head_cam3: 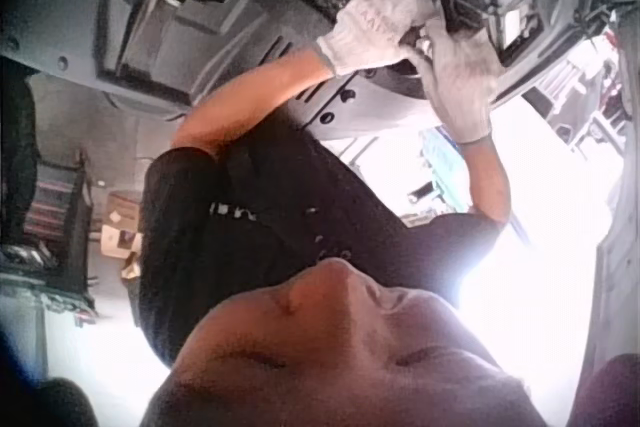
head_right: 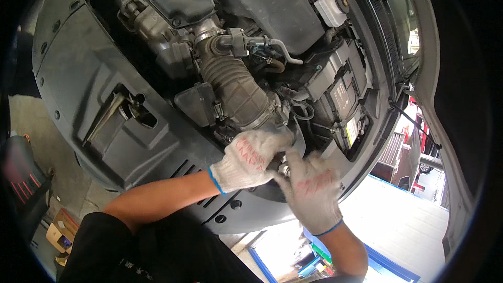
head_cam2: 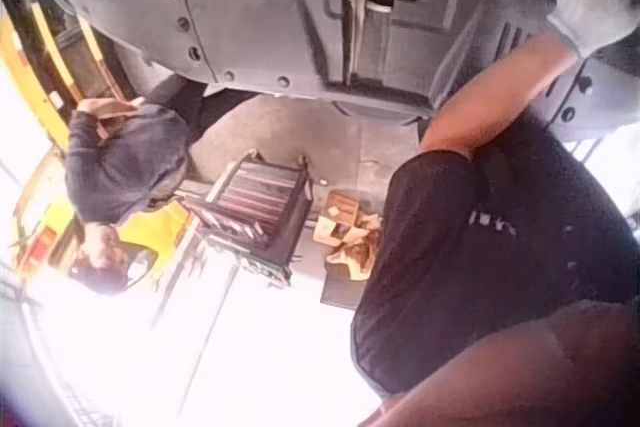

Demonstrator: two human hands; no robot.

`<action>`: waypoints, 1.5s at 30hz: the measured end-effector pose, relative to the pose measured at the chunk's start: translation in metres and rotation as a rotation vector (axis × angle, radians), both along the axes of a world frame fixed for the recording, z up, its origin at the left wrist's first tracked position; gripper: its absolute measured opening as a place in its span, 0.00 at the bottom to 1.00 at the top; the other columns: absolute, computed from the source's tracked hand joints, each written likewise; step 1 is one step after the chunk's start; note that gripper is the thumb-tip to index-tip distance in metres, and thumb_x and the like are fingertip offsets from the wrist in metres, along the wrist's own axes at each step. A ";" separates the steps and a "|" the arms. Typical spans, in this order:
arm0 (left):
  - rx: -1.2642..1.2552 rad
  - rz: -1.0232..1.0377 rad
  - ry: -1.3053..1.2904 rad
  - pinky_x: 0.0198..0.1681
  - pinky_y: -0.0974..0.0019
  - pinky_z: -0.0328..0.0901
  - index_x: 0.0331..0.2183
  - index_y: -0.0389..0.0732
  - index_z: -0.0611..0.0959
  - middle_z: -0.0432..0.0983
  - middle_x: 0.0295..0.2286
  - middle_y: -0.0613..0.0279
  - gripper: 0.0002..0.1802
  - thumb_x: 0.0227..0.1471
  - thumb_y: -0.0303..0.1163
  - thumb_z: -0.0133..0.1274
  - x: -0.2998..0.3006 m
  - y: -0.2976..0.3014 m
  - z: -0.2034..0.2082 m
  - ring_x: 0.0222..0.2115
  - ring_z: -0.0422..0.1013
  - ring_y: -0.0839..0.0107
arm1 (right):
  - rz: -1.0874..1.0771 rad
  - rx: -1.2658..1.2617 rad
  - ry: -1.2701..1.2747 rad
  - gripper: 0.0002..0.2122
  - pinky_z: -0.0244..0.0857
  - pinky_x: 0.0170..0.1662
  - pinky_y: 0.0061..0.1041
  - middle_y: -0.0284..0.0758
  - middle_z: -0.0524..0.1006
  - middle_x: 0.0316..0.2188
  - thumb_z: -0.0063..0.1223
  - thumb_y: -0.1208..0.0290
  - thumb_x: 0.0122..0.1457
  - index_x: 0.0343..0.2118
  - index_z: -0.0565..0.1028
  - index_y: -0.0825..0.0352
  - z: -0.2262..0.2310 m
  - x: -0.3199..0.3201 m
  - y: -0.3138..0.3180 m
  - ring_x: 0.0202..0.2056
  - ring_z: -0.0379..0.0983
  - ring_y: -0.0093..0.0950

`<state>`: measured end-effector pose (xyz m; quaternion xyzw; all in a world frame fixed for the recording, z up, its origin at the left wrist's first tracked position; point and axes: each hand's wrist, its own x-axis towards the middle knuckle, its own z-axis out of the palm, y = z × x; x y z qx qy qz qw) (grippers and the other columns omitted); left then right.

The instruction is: The person cleans a rectangular air filter with a compressed air nozzle, then installs it into the engine bay of a white car. They secure the air filter housing cover using a ratchet and a screwdriver, tightening fasteners around the housing.

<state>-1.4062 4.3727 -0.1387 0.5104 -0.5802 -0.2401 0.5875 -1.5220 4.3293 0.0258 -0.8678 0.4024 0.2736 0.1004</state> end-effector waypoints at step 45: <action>0.075 0.008 -0.032 0.34 0.51 0.70 0.45 0.41 0.83 0.77 0.31 0.56 0.25 0.43 0.34 0.66 0.001 0.007 0.007 0.32 0.76 0.53 | -0.366 0.170 0.052 0.24 0.71 0.48 0.39 0.38 0.81 0.26 0.60 0.53 0.63 0.48 0.74 0.73 0.004 0.007 0.007 0.34 0.81 0.37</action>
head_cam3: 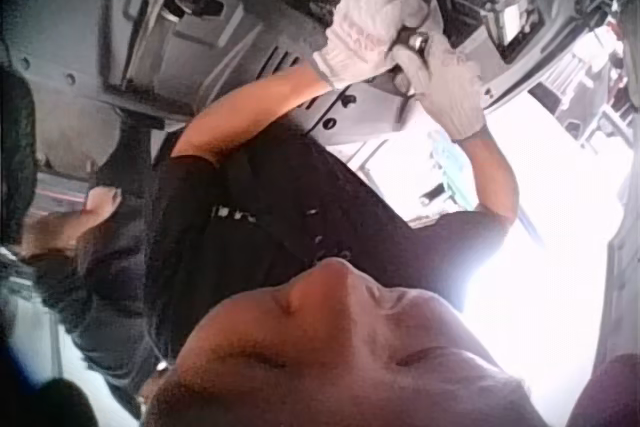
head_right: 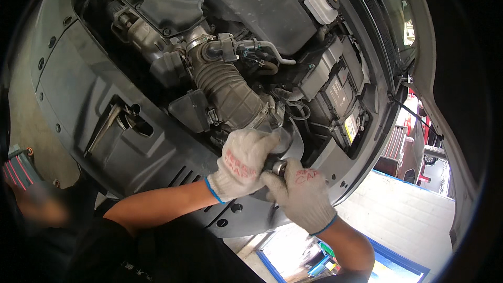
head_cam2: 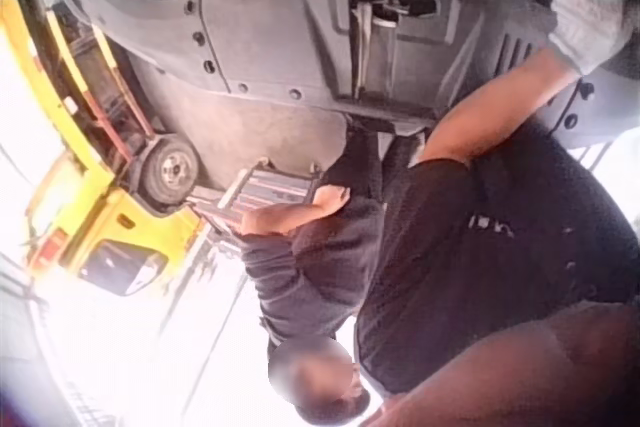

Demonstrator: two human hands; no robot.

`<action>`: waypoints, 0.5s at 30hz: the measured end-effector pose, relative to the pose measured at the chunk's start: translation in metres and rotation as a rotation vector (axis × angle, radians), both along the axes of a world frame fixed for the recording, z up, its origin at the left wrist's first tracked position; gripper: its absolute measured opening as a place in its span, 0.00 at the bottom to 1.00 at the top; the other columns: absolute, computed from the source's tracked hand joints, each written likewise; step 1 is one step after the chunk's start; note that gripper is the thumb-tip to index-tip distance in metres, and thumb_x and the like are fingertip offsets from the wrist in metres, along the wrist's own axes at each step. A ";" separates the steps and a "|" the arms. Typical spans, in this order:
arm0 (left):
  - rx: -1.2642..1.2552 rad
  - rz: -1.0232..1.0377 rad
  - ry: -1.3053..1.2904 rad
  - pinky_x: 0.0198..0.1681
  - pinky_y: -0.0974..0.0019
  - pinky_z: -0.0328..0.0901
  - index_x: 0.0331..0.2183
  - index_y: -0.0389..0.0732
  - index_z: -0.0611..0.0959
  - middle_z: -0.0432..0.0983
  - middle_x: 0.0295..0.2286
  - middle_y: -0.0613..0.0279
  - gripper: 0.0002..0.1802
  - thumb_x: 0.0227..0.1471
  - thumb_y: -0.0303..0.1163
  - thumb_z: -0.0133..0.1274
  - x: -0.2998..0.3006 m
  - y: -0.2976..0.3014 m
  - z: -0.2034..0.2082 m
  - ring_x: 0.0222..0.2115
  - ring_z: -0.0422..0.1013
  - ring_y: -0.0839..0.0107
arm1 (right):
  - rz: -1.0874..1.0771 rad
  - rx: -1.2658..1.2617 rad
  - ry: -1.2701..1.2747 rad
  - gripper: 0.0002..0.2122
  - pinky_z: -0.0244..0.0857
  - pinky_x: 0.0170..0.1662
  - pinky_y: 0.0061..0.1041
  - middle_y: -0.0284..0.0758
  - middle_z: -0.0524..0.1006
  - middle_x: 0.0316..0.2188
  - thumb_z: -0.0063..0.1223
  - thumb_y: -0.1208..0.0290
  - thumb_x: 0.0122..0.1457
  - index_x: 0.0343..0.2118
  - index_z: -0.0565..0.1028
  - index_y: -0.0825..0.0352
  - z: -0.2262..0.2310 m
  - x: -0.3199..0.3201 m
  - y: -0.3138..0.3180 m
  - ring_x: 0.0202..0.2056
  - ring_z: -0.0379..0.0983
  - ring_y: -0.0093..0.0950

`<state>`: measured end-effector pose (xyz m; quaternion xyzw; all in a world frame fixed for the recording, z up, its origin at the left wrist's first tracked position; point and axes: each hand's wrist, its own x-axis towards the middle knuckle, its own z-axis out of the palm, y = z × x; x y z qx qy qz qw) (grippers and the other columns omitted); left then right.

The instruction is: The person cleans a rectangular air filter with a compressed air nozzle, then installs it into the engine bay of a white car. They secure the air filter housing cover using a ratchet and a screwdriver, tightening fasteners around the housing.

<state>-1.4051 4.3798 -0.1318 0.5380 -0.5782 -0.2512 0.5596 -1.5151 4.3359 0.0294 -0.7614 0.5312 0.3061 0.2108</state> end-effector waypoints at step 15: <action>-0.082 0.049 -0.088 0.35 0.54 0.69 0.45 0.41 0.82 0.74 0.31 0.59 0.25 0.41 0.34 0.66 -0.006 -0.001 -0.015 0.33 0.74 0.56 | 0.769 -0.507 -0.197 0.22 0.67 0.46 0.44 0.37 0.80 0.36 0.65 0.56 0.60 0.52 0.75 0.64 -0.003 -0.001 -0.008 0.38 0.77 0.37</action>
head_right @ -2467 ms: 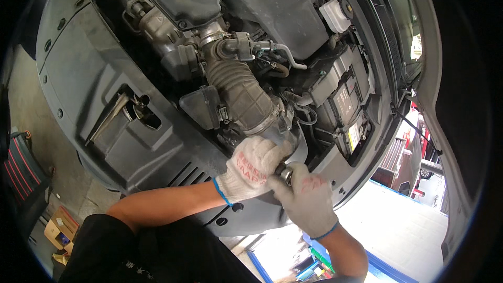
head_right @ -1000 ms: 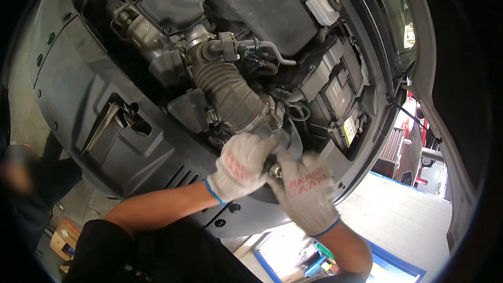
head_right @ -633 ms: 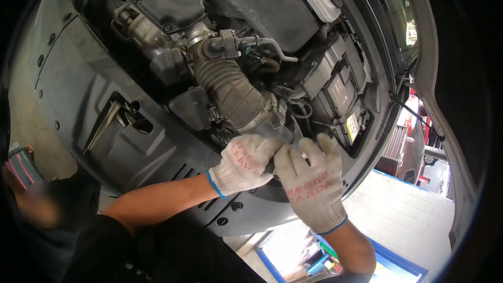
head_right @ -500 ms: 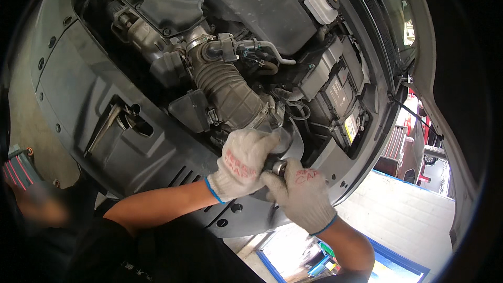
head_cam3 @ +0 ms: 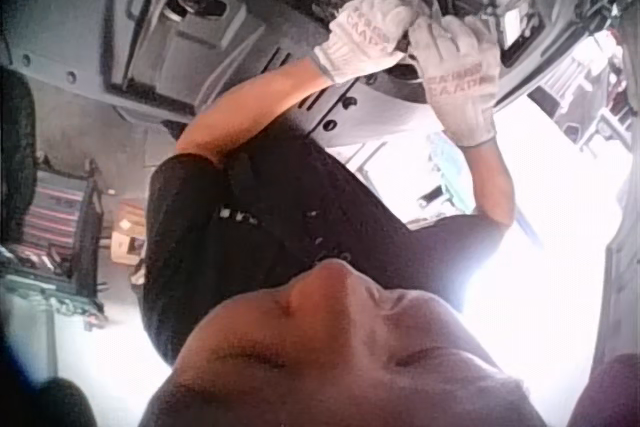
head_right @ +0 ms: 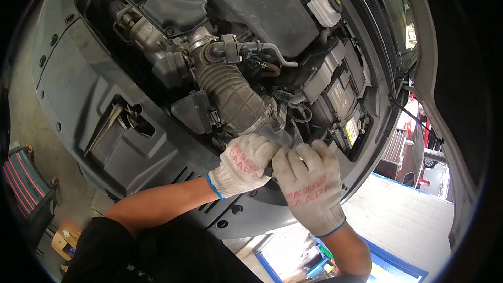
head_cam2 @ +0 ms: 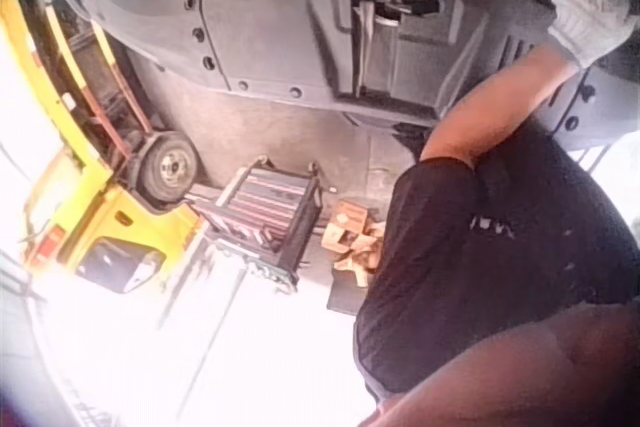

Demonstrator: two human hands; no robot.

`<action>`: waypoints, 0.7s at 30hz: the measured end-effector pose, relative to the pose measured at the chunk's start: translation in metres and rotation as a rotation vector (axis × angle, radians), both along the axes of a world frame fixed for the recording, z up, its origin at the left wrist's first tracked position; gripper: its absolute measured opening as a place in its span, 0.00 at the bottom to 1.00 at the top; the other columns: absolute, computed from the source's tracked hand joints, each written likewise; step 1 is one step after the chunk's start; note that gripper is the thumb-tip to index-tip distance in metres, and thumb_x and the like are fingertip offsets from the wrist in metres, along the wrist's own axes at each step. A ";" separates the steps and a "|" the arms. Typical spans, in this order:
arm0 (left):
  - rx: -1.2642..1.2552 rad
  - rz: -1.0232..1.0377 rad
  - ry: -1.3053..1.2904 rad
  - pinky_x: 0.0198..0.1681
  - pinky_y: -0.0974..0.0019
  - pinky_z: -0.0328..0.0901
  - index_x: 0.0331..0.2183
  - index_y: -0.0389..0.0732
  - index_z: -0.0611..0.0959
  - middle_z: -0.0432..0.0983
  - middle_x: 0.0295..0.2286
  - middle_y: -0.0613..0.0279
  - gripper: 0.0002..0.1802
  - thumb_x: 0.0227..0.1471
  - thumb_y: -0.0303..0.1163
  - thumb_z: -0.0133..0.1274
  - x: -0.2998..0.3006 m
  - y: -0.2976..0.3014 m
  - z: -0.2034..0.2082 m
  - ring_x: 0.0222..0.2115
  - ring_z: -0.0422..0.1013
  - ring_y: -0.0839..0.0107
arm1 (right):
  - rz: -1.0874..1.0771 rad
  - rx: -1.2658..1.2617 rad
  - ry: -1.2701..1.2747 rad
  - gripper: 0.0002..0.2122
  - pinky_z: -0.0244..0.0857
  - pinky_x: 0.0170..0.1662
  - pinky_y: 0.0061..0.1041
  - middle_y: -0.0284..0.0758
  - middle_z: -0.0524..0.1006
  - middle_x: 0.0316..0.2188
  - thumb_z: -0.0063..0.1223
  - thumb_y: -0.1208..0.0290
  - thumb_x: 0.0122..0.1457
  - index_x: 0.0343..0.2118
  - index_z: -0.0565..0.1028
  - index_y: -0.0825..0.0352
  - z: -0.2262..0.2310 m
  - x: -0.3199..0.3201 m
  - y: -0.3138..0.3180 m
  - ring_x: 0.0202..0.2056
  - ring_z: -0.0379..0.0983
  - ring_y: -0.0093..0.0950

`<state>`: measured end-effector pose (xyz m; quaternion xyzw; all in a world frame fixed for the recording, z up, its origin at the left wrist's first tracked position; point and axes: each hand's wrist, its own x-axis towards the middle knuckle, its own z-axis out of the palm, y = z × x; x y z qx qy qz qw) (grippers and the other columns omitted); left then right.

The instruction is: The person cleans a rectangular air filter with a compressed air nozzle, then installs it into the engine bay of a white car. They secure the air filter housing cover using a ratchet and a screwdriver, tightening fasteners around the housing.

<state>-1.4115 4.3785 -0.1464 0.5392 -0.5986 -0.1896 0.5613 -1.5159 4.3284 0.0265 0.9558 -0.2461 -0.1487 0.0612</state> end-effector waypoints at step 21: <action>0.088 -0.144 0.116 0.44 0.49 0.71 0.45 0.39 0.81 0.80 0.37 0.51 0.24 0.44 0.34 0.66 0.007 0.005 0.003 0.40 0.77 0.48 | -0.412 0.433 -0.403 0.18 0.75 0.33 0.34 0.42 0.82 0.31 0.70 0.64 0.58 0.45 0.76 0.66 -0.032 -0.022 0.012 0.29 0.82 0.39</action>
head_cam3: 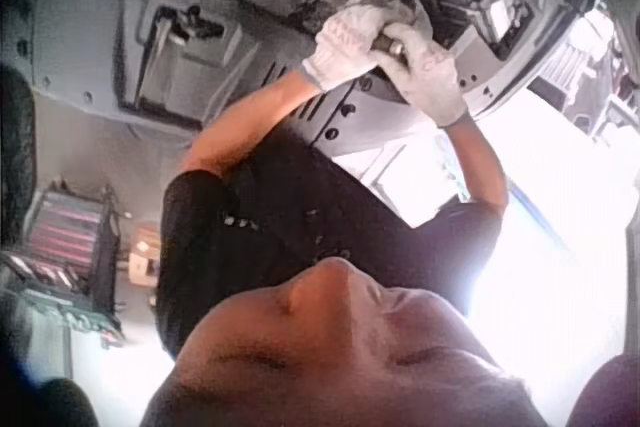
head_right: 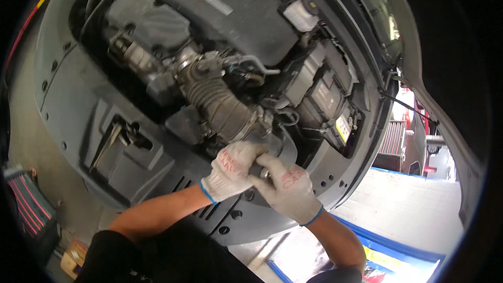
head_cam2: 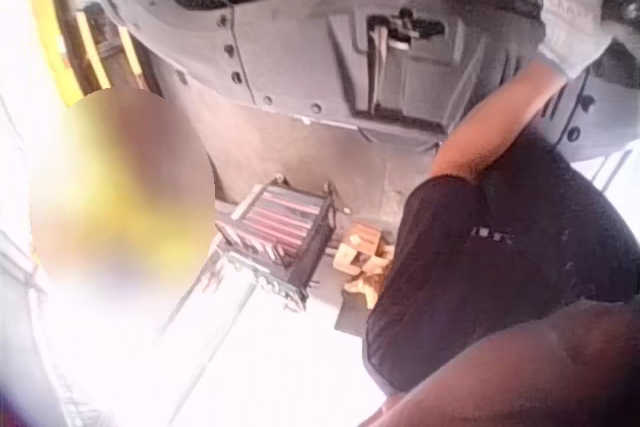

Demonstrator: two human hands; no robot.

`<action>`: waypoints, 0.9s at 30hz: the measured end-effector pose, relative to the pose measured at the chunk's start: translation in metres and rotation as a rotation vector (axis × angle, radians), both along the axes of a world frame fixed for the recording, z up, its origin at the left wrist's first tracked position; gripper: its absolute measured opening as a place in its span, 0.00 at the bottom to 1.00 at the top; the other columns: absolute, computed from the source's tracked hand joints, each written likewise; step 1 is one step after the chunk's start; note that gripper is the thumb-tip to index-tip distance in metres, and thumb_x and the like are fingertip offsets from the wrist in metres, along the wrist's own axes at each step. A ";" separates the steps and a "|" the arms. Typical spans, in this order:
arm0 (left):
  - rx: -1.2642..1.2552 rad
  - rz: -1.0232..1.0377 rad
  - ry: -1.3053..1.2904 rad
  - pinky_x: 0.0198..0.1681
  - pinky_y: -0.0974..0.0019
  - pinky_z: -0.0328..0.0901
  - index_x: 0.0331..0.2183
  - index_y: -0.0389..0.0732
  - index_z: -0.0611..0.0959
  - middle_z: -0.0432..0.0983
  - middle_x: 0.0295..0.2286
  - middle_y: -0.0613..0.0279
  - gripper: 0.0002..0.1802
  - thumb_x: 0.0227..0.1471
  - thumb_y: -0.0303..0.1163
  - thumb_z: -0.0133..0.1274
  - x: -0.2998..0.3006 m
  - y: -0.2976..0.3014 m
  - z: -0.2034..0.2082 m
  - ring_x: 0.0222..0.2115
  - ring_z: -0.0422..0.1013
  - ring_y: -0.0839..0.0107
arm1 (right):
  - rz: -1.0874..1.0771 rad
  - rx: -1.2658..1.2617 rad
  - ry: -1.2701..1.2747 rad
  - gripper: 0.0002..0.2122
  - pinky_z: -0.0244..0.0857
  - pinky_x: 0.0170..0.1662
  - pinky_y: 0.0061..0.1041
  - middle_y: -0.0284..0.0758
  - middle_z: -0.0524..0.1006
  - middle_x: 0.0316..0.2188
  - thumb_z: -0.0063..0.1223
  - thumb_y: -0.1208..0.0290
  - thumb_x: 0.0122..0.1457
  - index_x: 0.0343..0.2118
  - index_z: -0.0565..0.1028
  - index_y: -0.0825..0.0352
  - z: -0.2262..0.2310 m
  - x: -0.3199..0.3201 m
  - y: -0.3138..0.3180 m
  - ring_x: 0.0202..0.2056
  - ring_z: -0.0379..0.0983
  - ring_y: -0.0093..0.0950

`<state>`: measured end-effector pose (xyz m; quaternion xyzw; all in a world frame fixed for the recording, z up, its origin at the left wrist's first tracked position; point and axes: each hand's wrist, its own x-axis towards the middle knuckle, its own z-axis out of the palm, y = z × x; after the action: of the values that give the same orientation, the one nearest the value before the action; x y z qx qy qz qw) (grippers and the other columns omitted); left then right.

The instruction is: The person cleans a rectangular air filter with a compressed air nozzle, then installs it into the engine bay of a white car. They secure the air filter housing cover using a ratchet and a screwdriver, tightening fasteners around the housing.

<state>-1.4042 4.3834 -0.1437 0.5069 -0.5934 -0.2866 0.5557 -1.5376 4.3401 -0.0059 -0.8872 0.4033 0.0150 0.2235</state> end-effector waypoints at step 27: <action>0.363 -0.598 -0.413 0.59 0.52 0.67 0.62 0.35 0.73 0.78 0.53 0.40 0.36 0.59 0.46 0.56 0.073 -0.180 0.043 0.55 0.74 0.46 | -0.119 -0.239 0.128 0.17 0.75 0.40 0.46 0.48 0.82 0.28 0.59 0.55 0.59 0.41 0.80 0.65 0.011 0.006 -0.142 0.36 0.81 0.48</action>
<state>-1.3310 4.2033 -0.1003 0.4486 -0.7536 -0.4278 0.2186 -1.5319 4.1983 0.0053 -0.8794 0.4673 0.0101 0.0906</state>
